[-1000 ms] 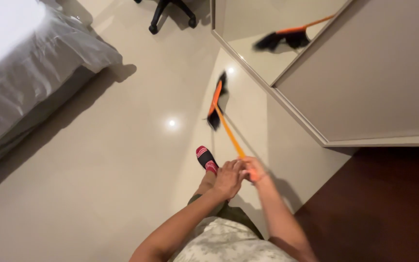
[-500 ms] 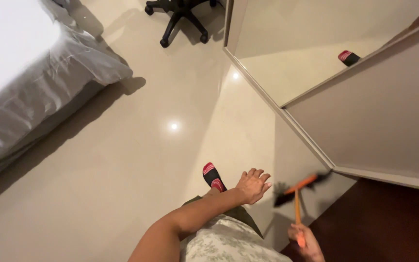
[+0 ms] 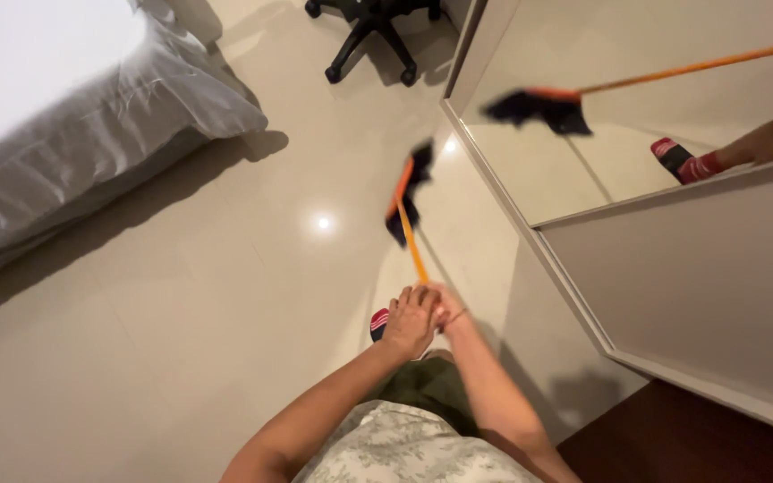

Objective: Sweeping the floor with a broom, moving furniture and opening doors to clean different rooms.

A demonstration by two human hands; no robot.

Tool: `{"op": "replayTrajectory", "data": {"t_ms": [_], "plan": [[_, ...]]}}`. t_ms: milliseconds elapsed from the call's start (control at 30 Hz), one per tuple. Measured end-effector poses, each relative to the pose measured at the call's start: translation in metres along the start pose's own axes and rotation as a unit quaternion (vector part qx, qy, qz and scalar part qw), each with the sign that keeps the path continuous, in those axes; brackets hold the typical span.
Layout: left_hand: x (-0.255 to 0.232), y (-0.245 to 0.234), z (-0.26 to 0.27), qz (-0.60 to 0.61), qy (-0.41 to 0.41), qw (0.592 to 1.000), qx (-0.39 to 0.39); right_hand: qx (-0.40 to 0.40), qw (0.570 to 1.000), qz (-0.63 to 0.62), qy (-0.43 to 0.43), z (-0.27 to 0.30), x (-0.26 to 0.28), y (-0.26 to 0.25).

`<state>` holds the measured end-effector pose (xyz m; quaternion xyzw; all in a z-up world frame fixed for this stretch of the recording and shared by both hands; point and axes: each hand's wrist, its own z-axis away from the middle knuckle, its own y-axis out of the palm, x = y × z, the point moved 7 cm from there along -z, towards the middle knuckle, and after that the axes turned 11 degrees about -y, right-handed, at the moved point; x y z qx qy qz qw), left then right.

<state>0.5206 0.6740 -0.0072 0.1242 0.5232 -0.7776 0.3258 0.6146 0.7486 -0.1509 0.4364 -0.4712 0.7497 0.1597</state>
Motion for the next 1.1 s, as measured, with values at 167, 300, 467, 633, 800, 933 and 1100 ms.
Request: {"op": "replayTrajectory", "data": {"t_ms": [167,300,467,633,800,933,1100], "plan": [[-0.017,0.007,-0.01,0.028,0.015,0.999,-0.01,0.083,0.626,-0.74,0.23,0.056,-0.018,-0.051],[-0.027,0.015,-0.029,0.064,0.006,0.998,-0.001,0.074,0.606,-0.698,0.374,0.149,-0.051,-0.094],[-0.06,0.01,-0.056,0.061,0.002,0.998,-0.014,0.069,0.6,-0.602,0.522,0.196,-0.144,-0.127],[-0.068,-0.001,-0.088,0.094,-0.048,0.994,-0.017,0.136,0.603,-0.627,0.474,0.107,-0.203,-0.072],[-0.041,-0.012,-0.099,0.113,-0.122,0.984,-0.064,0.021,0.607,-0.639,0.471,-0.029,-0.052,-0.031],[-0.01,-0.057,-0.1,0.206,-0.182,0.944,-0.185,0.211,0.678,-0.58,0.4,-0.14,-0.011,0.004],[0.002,-0.065,-0.128,0.198,-0.175,0.94,-0.216,0.257,0.61,-0.636,0.398,-0.193,-0.02,-0.017]]}}
